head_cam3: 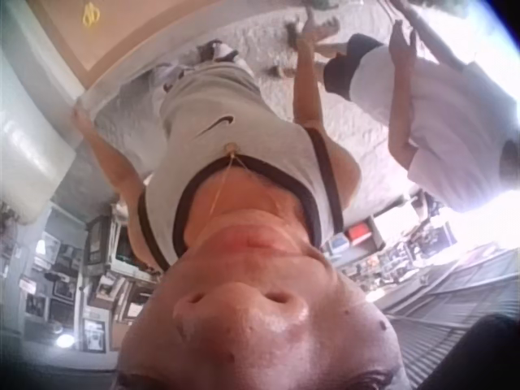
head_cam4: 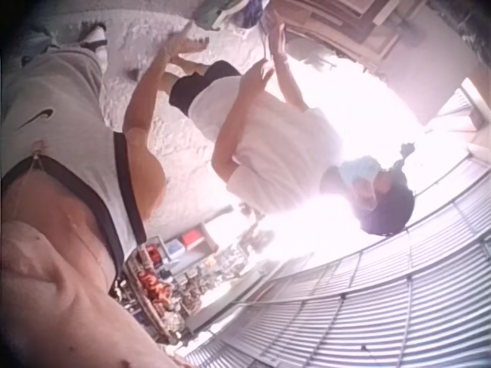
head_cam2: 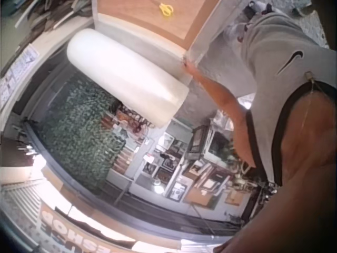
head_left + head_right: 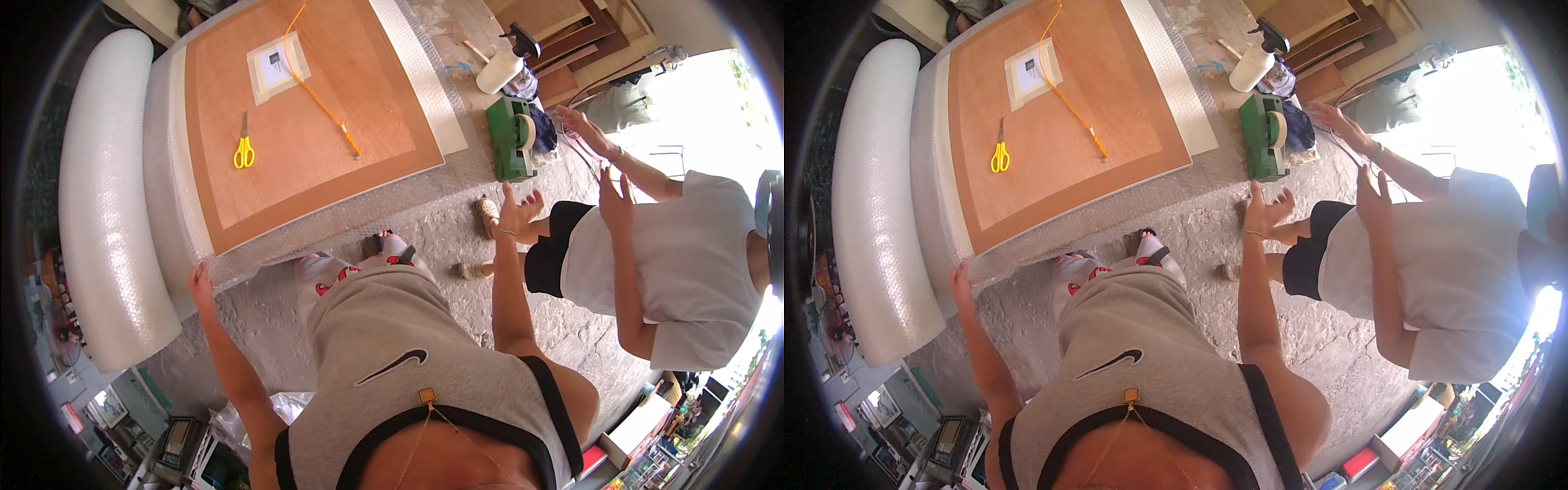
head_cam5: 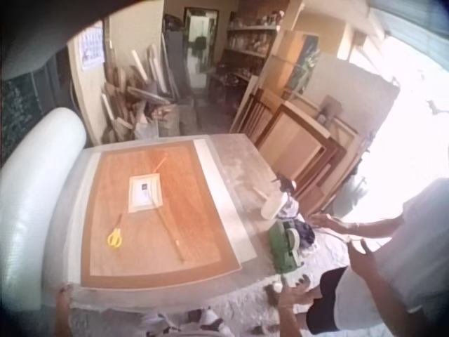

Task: The person wraps a framed artwork with bubble wrap. They unroll bubble wrap, cut it to size with scissors, place the artwork on the wrap, fold the edges over, and secure them with tape.

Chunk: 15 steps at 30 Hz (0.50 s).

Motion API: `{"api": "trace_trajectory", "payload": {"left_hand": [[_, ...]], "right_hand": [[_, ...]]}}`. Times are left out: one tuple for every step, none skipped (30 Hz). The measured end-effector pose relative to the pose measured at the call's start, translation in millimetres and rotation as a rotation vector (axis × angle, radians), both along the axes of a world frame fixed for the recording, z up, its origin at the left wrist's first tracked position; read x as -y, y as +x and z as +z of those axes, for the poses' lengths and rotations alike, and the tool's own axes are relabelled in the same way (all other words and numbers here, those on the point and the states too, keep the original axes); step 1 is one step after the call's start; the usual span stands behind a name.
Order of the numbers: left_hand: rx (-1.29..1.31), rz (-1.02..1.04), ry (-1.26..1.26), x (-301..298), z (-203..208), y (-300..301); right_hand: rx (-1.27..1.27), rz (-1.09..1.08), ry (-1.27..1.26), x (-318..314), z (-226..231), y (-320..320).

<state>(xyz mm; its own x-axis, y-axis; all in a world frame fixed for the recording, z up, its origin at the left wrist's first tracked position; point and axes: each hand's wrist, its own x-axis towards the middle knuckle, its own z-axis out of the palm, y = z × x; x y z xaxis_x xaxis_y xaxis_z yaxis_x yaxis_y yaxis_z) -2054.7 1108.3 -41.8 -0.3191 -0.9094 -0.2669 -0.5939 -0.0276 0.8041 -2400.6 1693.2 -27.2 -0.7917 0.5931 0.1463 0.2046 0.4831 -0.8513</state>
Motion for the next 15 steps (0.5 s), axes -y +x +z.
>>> {"api": "trace_trajectory", "payload": {"left_hand": [[0.022, -0.029, -0.042, -2.2, 0.7, -1.1], [-0.043, -0.055, -0.033, -5.5, 1.6, -0.9], [-0.07, -0.073, -0.049, -8.8, 2.1, -1.3], [-0.098, -0.088, -0.069, -11.9, 4.0, -1.3], [-0.092, -0.141, -0.087, -15.8, 5.8, -1.3], [-0.084, -0.191, -0.104, -19.3, 7.0, -2.3], [-0.063, -0.269, -0.2, -23.1, 7.9, -3.0], [-0.046, -0.258, -0.144, -27.1, 6.9, -3.7], [-0.013, -0.275, -0.168, -30.7, 4.4, -4.1], [0.016, -0.303, -0.208, -32.9, 1.0, -3.5], [-0.008, -0.326, -0.23, -33.3, -3.5, -1.8], [-0.037, -0.362, -0.269, -32.2, -9.3, 0.7], [-0.077, -0.418, -0.337, -28.7, -15.7, 3.9], [-0.083, -0.375, -0.298, -23.3, -21.8, 8.4], [-0.102, -0.35, -0.286, -15.6, -27.0, 13.2]], "right_hand": [[0.068, -0.179, 0.099, -22.6, -22.5, -4.1], [0.075, -0.064, 0.046, -42.0, -40.9, -9.2], [0.124, 0.021, -0.028, -56.6, -55.7, -14.3], [0.174, 0.107, -0.085, -65.7, -67.3, -22.0], [0.101, 0.171, -0.089, -70.4, -76.4, -29.6], [0.031, 0.236, -0.072, -72.2, -83.4, -37.7], [-0.074, 0.325, -0.046, -71.3, -88.9, -44.4], [-0.094, 0.349, -0.147, -69.4, -92.8, -48.4], [-0.103, 0.311, -0.206, -65.7, -95.8, -52.1], [-0.157, 0.291, -0.273, -62.3, -96.8, -54.3], [-0.209, 0.271, -0.34, -58.9, -96.3, -56.1], [-0.22, 0.266, -0.4, -56.3, -92.5, -61.7], [-0.278, 0.293, -0.324, -54.4, -86.1, -65.7], [-0.241, 0.26, -0.252, -53.5, -76.5, -69.6], [-0.19, 0.2, -0.184, -51.7, -64.0, -74.0]]}}
